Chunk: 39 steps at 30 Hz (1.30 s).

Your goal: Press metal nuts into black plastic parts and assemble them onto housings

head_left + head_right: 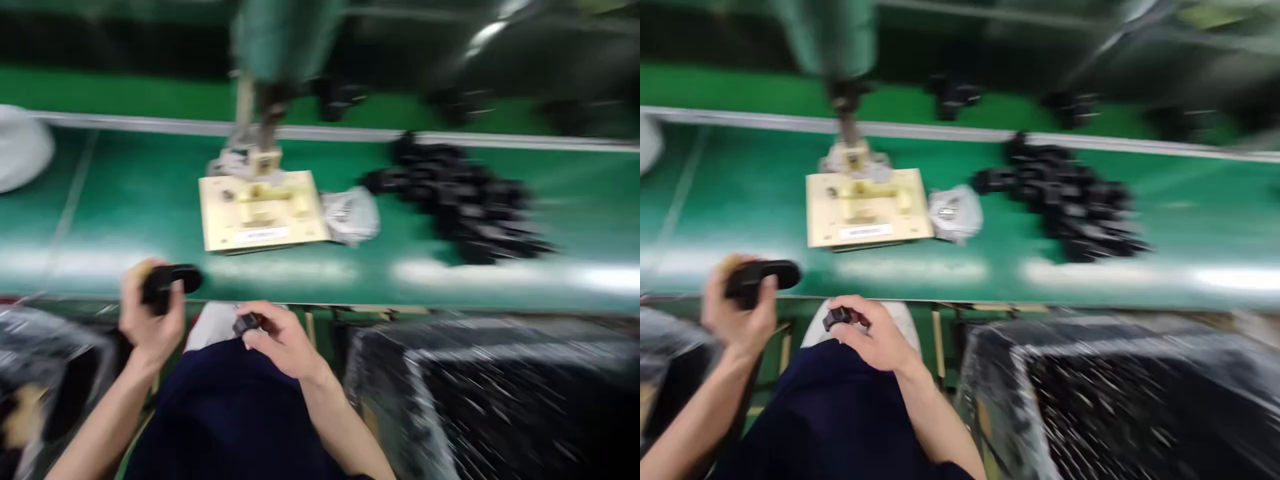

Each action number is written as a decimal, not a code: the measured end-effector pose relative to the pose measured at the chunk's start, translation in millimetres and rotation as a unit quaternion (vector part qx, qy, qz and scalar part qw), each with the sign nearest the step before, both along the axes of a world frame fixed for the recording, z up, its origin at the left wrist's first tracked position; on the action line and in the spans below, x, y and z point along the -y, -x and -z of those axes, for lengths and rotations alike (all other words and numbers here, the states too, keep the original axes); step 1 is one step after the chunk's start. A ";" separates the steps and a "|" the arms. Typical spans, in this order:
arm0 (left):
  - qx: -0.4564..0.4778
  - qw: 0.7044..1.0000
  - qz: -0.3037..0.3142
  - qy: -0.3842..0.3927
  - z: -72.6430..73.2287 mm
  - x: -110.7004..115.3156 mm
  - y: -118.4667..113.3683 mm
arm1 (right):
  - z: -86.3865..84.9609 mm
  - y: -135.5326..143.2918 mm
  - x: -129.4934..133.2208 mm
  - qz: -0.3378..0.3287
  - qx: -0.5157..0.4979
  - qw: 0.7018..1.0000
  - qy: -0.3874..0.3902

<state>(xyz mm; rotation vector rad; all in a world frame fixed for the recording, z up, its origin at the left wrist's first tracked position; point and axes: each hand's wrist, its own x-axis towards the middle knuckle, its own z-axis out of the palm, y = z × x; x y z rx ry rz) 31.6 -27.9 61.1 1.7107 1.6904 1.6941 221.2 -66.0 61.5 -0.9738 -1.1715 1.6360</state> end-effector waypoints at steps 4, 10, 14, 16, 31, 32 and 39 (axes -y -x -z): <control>-0.062 0.997 -0.011 -0.034 -5.9 -0.8 11.4 | 7.6 42.1 -9.8 -0.103 -0.297 0.949 -0.004; -0.037 0.998 0.043 -0.031 -2.7 1.3 1.2 | 10.3 49.4 -10.8 -0.072 -0.278 0.958 0.023; -0.083 0.991 0.081 -0.062 -6.0 3.6 -5.0 | 16.0 47.9 -12.5 -0.006 -0.240 0.970 0.047; -0.096 0.989 0.086 -0.078 -8.7 3.5 -8.1 | 19.0 48.2 -12.4 0.010 -0.206 0.977 0.045; -0.067 0.972 0.221 -0.052 2.9 54.2 -42.7 | 10.9 43.8 -14.1 0.087 -0.319 0.915 0.232; -0.080 0.964 0.245 -0.063 4.0 58.4 -45.0 | 7.0 29.2 -22.3 0.117 -0.302 0.918 0.229; -0.049 0.961 0.263 -0.064 4.6 60.7 -49.8 | -26.4 -80.0 -116.4 0.406 0.227 0.814 -0.348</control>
